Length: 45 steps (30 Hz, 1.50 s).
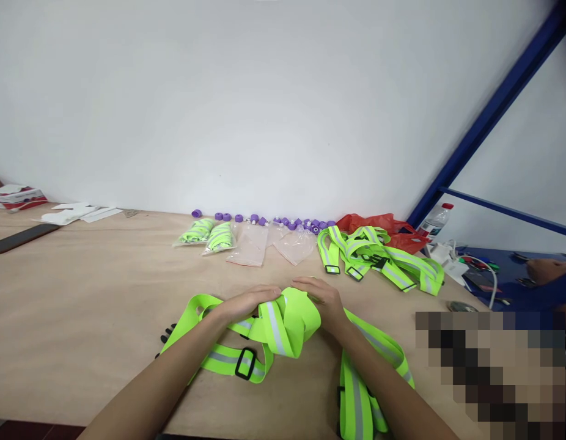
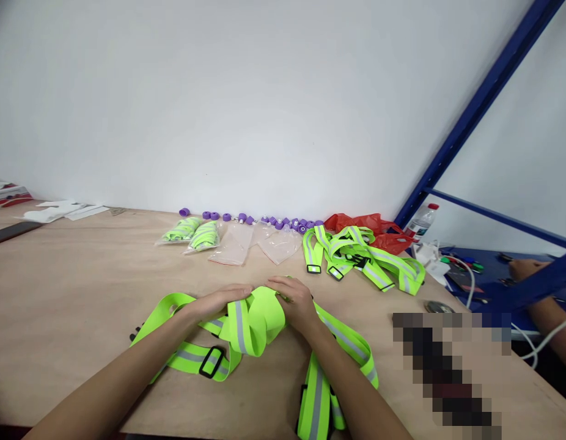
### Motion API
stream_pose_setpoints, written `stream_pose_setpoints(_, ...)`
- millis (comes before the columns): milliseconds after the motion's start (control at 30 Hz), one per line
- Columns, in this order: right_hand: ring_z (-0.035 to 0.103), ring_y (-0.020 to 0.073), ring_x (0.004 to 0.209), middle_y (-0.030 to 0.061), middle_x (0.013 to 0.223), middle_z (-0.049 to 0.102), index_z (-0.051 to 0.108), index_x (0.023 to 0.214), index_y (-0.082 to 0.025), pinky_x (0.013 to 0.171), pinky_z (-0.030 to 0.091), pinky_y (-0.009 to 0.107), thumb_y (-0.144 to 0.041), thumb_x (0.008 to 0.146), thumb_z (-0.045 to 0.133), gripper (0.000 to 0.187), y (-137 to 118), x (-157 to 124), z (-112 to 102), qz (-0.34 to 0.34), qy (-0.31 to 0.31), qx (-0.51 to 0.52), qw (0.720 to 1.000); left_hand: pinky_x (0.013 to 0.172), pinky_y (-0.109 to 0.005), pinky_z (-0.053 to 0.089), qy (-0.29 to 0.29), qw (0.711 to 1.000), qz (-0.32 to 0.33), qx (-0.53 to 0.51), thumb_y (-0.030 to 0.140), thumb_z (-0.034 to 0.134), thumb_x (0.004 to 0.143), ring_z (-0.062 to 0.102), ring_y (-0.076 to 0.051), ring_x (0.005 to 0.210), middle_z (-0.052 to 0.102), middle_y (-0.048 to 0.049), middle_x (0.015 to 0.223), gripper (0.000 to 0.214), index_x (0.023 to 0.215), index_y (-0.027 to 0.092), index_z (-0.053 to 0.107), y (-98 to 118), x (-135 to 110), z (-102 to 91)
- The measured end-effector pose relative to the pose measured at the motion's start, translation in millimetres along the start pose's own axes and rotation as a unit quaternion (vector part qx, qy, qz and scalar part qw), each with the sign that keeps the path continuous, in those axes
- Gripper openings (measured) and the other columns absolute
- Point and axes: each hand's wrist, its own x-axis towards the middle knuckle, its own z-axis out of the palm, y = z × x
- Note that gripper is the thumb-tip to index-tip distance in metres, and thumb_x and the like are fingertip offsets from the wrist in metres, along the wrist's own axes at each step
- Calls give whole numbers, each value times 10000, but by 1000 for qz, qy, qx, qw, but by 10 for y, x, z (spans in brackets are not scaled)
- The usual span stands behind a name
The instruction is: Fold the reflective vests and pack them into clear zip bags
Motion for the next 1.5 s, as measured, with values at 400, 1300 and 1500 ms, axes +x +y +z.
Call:
stream_pose_setpoints(400,726,242,954,88,1070,774,783,1057,-283,834,577,388,-298,933,585,234,-9,4,-35,-22,2,-23,999,774,-281,471,-38,998,-50,-26,571,655,867,606,-214,904,676,-40,940,405,942,176,702,41,-1,-57)
stream_pose_setpoints(1300,690,253,1074,84,1204,718,733,1174,-263,919,574,408,-194,881,576,339,-1,4,-65,-14,73,-75,994,727,-268,520,-62,974,-52,-211,364,816,775,696,-198,858,744,-70,1034,505,1219,195,642,107,-12,-27)
stream_pose_setpoints(1500,682,244,1003,85,1118,707,699,1194,-252,870,569,386,-157,868,554,369,-65,29,-70,-36,85,-96,991,588,-224,493,48,969,6,-243,379,868,708,657,-140,621,747,-61,833,536,1135,164,627,119,59,-33)
